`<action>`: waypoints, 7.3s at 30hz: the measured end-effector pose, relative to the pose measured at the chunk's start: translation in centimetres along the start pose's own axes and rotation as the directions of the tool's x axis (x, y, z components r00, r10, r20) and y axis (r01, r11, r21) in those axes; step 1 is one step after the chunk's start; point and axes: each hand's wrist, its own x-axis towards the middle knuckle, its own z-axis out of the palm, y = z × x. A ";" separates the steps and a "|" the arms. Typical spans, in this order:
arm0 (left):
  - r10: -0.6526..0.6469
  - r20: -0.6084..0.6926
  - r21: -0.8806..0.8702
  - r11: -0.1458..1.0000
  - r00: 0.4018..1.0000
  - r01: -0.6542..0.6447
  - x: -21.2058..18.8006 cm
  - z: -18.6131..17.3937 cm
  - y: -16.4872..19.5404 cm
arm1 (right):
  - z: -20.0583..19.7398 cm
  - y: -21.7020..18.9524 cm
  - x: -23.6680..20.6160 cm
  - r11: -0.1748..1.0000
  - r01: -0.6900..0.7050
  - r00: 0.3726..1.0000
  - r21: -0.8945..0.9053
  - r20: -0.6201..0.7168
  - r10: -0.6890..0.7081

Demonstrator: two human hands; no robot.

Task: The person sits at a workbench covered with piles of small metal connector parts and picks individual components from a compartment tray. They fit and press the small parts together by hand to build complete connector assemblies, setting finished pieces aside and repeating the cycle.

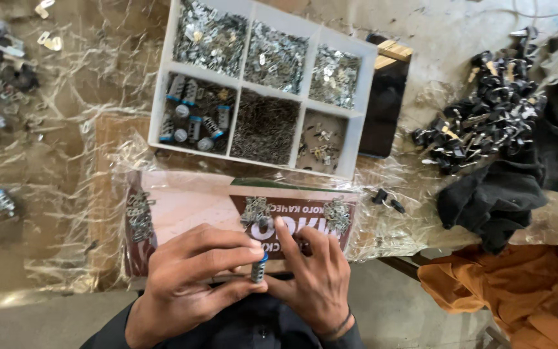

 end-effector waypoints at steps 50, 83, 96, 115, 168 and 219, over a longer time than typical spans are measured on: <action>0.172 0.037 0.131 0.976 0.984 -0.176 0.1 -0.1 -0.2 | -0.9 -2.5 1.9 0.773 -0.037 0.933 0.633 -0.255 0.254; -0.057 -0.338 -0.146 0.989 0.939 0.008 -5.0 -5.1 -2.1 | 3.4 -6.4 4.3 0.934 0.199 0.979 0.296 -0.107 -0.174; -0.037 -0.462 -0.076 0.997 0.886 0.002 -5.6 -6.9 -1.0 | 3.1 -8.2 8.9 0.956 0.260 0.965 0.136 -0.006 -0.262; 0.125 -0.066 0.006 0.992 0.990 -0.125 -0.9 -0.9 -1.1 | -1.2 -3.0 2.2 0.913 0.222 0.866 0.344 -0.500 -0.022; -0.197 -0.306 -0.013 0.979 0.932 0.202 -3.6 -5.0 -1.2 | 1.3 -5.8 5.5 0.941 0.236 0.971 0.244 -0.017 -0.240; 0.049 -0.019 -0.070 0.996 0.999 -0.051 -1.0 -0.5 -1.4 | 3.5 -0.5 -2.6 0.912 0.315 0.924 0.261 -0.303 -0.233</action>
